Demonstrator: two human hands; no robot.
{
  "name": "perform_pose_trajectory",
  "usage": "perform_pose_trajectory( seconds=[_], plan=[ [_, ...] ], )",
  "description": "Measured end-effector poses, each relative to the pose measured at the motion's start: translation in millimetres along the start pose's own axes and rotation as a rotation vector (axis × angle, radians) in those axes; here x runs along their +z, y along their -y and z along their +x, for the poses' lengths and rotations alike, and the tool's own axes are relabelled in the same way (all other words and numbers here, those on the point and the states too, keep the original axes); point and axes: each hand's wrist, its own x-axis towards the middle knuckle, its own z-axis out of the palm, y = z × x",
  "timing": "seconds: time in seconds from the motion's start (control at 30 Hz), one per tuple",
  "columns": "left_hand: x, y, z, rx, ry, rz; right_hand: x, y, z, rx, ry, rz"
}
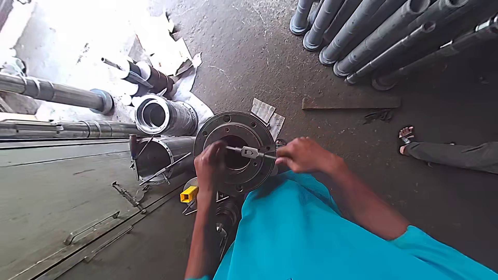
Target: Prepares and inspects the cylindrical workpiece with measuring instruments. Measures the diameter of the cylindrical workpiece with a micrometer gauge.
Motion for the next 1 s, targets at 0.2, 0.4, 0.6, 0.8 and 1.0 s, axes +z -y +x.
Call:
perform_pose_trajectory(
  seconds=[0.2, 0.4, 0.6, 0.8, 1.0],
  plan=[
    [39, -64, -104, -0.380, -0.231, -0.484, -34, -24, 65, -0.066, -0.161, 0.003],
    [27, -16, -23, -0.452, -0.207, -0.871, -42, -10, 26, 0.019, 0.302, 0.156],
    [25, -86, 110, 0.021, 0.497, -0.324, 66, 89, 41, 0.317, 0.193, 0.846],
    [4, -71, 48, 0.182, 0.357, -0.247, 54, 83, 41, 0.160, 0.218, 0.786],
    [14, -27, -68, 0.015, 0.044, -0.305, -14, 12, 39, -0.078, -0.528, 0.031]
  ],
)
